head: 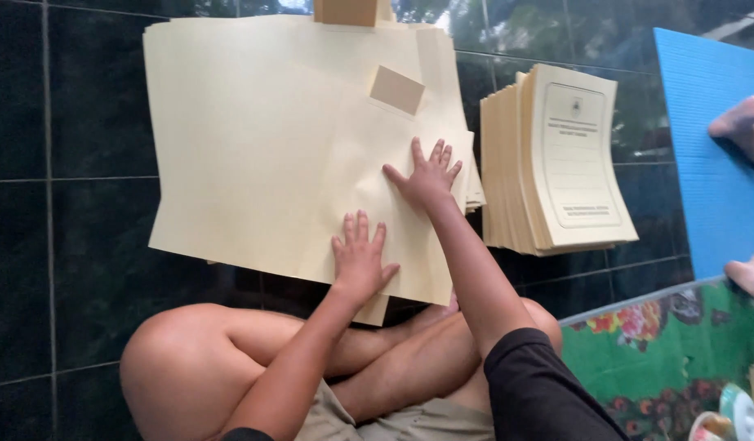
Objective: Folding flat document covers along a pre-scored line and stacking them into a neat pile.
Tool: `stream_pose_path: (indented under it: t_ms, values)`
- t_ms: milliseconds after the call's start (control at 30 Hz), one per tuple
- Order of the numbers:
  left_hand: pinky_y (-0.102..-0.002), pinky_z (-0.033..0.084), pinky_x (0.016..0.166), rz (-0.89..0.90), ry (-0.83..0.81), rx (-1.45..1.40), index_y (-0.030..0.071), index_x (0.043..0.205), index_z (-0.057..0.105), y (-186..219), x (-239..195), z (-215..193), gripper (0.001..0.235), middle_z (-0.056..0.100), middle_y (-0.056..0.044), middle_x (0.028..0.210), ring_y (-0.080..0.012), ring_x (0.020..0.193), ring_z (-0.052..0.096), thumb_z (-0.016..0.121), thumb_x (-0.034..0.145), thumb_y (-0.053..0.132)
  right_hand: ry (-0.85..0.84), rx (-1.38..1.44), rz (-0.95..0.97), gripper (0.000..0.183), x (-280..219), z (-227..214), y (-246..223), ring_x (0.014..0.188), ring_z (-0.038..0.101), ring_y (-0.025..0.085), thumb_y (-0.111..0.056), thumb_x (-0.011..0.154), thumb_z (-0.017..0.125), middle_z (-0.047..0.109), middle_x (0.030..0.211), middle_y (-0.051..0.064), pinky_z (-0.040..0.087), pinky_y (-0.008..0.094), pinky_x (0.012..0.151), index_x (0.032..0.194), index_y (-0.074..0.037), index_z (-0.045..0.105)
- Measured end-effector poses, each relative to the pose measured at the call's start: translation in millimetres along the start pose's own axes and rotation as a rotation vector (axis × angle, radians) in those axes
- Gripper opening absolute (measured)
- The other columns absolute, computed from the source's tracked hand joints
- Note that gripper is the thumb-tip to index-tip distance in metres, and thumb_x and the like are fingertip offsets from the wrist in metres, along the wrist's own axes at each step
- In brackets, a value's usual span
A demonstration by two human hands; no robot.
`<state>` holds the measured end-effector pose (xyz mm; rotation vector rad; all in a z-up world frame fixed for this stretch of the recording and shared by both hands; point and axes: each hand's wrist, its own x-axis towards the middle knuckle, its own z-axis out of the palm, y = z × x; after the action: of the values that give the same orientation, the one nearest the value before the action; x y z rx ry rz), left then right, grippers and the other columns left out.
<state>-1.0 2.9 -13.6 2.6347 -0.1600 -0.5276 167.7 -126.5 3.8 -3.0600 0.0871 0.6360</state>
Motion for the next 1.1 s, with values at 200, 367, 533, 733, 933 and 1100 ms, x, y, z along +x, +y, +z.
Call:
stream_pose_path:
  t_ms: [200,367,533,733,933,1100]
  values:
    - [-0.067,0.038,0.109,0.032,0.054,0.057,0.02,0.154,0.045,-10.9,7.3,16.6,0.08,0.024,-0.023,0.165,-0.0448,0.155,0.018,0.07,0.086,0.055,-0.105,-0.013,-0.023,0.098,-27.3,17.2,47.6,0.158,0.006,0.042,-0.092,0.084,0.044,0.012,0.171,0.022,0.007,0.069,0.121,0.164,-0.039,0.024]
    - [-0.06,0.041,0.11,0.074,0.076,0.0,0.023,0.149,0.052,-38.3,8.8,28.1,0.067,0.024,-0.022,0.166,-0.0426,0.156,0.02,0.068,0.083,0.021,-0.124,0.006,0.112,0.084,-43.3,24.7,90.1,0.14,0.04,0.045,-0.08,0.086,0.054,0.036,0.153,0.025,0.037,0.059,0.105,0.156,-0.036,0.042]
    - [-0.056,0.034,0.118,0.067,0.061,0.058,0.025,0.148,0.052,-35.4,-17.3,13.6,0.068,0.021,-0.026,0.166,-0.044,0.157,0.016,0.063,0.087,-0.001,-0.43,0.714,0.295,0.058,-47.1,45.1,136.5,0.131,0.056,0.047,-0.042,0.104,0.043,0.044,0.152,0.03,0.048,0.052,0.106,0.161,-0.037,0.03]
    - [-0.066,0.022,0.121,-0.054,-0.041,0.084,0.03,0.158,0.037,-47.8,-42.2,4.6,0.088,0.008,-0.027,0.169,-0.0426,0.159,0.003,0.063,0.083,-0.01,-0.035,0.623,0.113,0.085,-78.4,28.4,119.5,0.109,0.068,0.046,-0.001,0.073,0.081,0.065,0.118,0.026,0.057,0.056,0.093,0.137,-0.004,0.025]
    - [-0.072,0.014,0.119,-0.151,-0.009,0.158,0.022,0.164,0.025,-44.7,-55.7,-16.5,0.094,0.003,-0.031,0.169,-0.0481,0.158,-0.001,0.061,0.084,-0.011,0.132,0.74,0.125,0.053,-36.4,30.0,143.0,0.111,0.069,0.032,-0.01,0.083,0.072,0.072,0.108,0.014,0.057,0.044,0.093,0.128,-0.018,0.045]
    - [-0.073,0.023,0.117,-0.103,0.098,0.16,0.019,0.158,0.04,-44.9,-36.1,4.4,0.072,0.021,-0.027,0.168,-0.0484,0.156,0.012,0.057,0.092,-0.001,0.266,0.965,0.166,0.017,-15.8,39.5,139.2,0.089,0.072,0.018,-0.017,0.088,0.068,0.076,0.094,0.001,0.059,0.034,0.076,0.099,-0.026,0.077]
